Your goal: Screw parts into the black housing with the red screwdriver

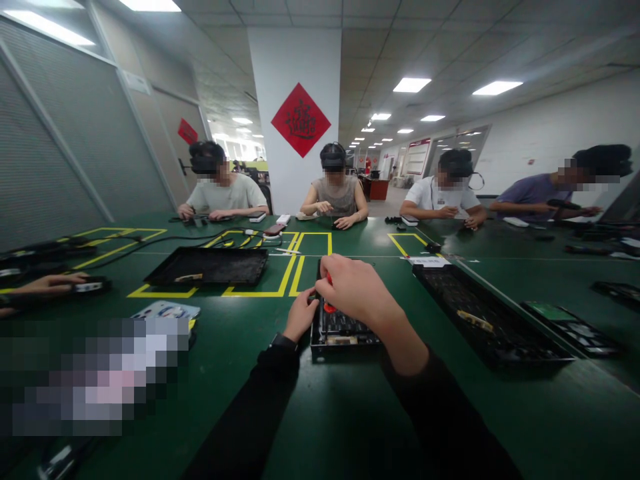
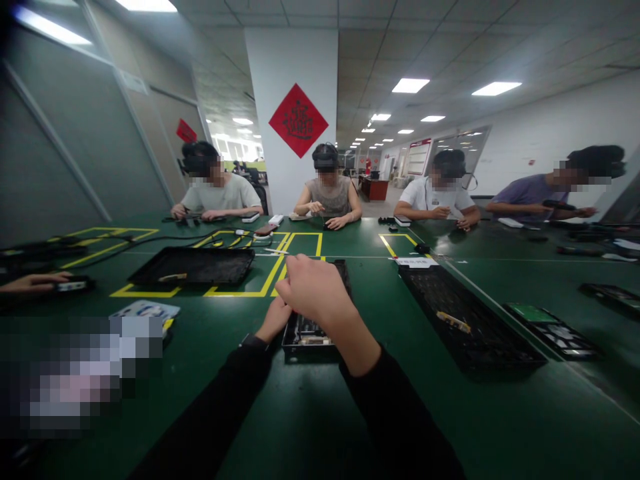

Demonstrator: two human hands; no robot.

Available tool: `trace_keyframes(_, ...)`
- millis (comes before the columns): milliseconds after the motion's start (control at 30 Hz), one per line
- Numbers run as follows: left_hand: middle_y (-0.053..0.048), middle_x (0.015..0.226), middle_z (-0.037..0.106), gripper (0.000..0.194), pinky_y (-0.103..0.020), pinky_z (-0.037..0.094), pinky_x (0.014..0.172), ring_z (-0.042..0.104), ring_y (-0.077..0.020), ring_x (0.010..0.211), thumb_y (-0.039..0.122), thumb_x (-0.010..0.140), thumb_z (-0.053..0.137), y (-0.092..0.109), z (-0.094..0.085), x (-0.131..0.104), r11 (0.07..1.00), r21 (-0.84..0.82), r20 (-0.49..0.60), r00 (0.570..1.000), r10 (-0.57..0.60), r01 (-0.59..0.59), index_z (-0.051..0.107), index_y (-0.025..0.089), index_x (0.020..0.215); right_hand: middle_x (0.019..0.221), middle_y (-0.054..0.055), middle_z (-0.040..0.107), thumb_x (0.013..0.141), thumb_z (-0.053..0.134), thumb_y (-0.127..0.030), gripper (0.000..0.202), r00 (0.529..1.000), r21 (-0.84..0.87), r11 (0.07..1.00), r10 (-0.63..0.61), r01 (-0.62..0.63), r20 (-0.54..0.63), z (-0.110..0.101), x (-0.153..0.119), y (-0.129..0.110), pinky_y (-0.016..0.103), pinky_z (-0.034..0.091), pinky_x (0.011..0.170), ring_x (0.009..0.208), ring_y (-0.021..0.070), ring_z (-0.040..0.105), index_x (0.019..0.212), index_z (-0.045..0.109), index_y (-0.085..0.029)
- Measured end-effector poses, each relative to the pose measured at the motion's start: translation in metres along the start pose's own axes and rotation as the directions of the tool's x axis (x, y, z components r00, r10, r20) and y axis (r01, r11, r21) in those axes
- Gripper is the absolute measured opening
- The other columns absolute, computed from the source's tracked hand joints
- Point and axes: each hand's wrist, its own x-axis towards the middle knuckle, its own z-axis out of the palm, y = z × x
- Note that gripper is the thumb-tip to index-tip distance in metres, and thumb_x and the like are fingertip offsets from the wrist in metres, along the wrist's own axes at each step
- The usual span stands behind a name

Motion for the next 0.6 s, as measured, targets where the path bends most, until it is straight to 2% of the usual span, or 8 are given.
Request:
trace_keyframes(67,-0.011,0.108,0.061,0.037,-0.035,0.042,0.084,0.056,-0.0205,0.093,0.019,0.076,0.048,0.0002,0.0002,0.0003,1.000,-0.004,0.001,1.000,0.007,-0.007,0.055,0.014,0.112,0.090,0.007,0.060,0.086,0.039,-0.033,0.022,1.000,0.006,1.000,-0.012,0.012,-0.009,-0.0008,-0.0005,0.0004,0.026,0.036,0.065,0.079,0.0170,0.055,0.089,0.054,-0.017)
trace_keyframes(167,-0.010,0.106,0.062,0.035,-0.034,0.043,0.083,0.057,-0.0194,0.090,0.018,0.075,0.048,0.0003,0.0006,0.0016,1.000,0.003,0.012,1.000,-0.015,0.015,0.057,0.014,0.109,0.087,0.007,0.061,0.090,0.032,-0.040,0.032,0.999,-0.010,0.999,0.039,-0.039,-0.004,0.0007,-0.0002,0.0017,0.026,0.036,0.062,0.075,0.0171,0.056,0.090,0.054,-0.017)
trace_keyframes(267,-0.009,0.105,0.062,0.036,-0.033,0.043,0.082,0.058,-0.0178,0.085,0.018,0.075,0.049,-0.0002,0.0007,0.0023,1.000,0.009,0.013,0.999,-0.030,0.030,0.056,0.014,0.110,0.086,0.007,0.061,0.091,0.030,-0.032,0.028,0.998,-0.033,0.997,0.069,-0.069,-0.004,0.0028,0.0001,0.0032,0.027,0.035,0.062,0.072,0.0165,0.056,0.093,0.053,-0.017)
trace_keyframes(333,-0.010,0.105,0.061,0.038,-0.033,0.043,0.083,0.057,-0.0181,0.087,0.019,0.075,0.049,-0.0005,0.0002,0.0017,1.000,-0.003,0.005,1.000,-0.023,0.023,0.055,0.014,0.112,0.088,0.007,0.060,0.088,0.035,-0.028,0.021,0.999,-0.035,0.999,0.033,-0.033,-0.015,0.0026,-0.0005,0.0038,0.026,0.035,0.062,0.075,0.0166,0.055,0.091,0.053,-0.017)
trace_keyframes(467,-0.010,0.102,0.062,0.034,-0.034,0.042,0.084,0.057,-0.0196,0.090,0.020,0.077,0.048,-0.0001,-0.0007,0.0001,1.000,-0.026,0.018,1.000,0.009,-0.008,0.057,0.012,0.108,0.088,0.006,0.060,0.084,0.042,-0.038,0.024,0.999,-0.018,0.999,-0.042,0.042,-0.017,0.0007,-0.0020,0.0036,0.026,0.033,0.060,0.076,0.0173,0.054,0.087,0.054,-0.018)
trace_keyframes(533,-0.009,0.098,0.063,0.031,-0.034,0.043,0.082,0.057,-0.0190,0.086,0.019,0.077,0.047,0.0006,-0.0006,0.0001,1.000,-0.010,0.027,1.000,-0.002,0.002,0.058,0.012,0.105,0.085,0.006,0.060,0.087,0.037,-0.041,0.029,1.000,-0.019,1.000,-0.014,0.014,-0.004,0.0011,-0.0019,0.0038,0.026,0.032,0.059,0.071,0.0165,0.054,0.087,0.054,-0.018)
trace_keyframes(600,-0.009,0.099,0.063,0.032,-0.033,0.043,0.082,0.058,-0.0180,0.084,0.018,0.076,0.048,0.0015,-0.0004,0.0004,1.000,0.006,0.019,1.000,-0.018,0.018,0.058,0.013,0.105,0.082,0.006,0.061,0.088,0.034,-0.037,0.028,1.000,-0.024,1.000,0.018,-0.018,0.006,0.0020,-0.0014,0.0048,0.026,0.030,0.058,0.068,0.0155,0.053,0.088,0.054,-0.018)
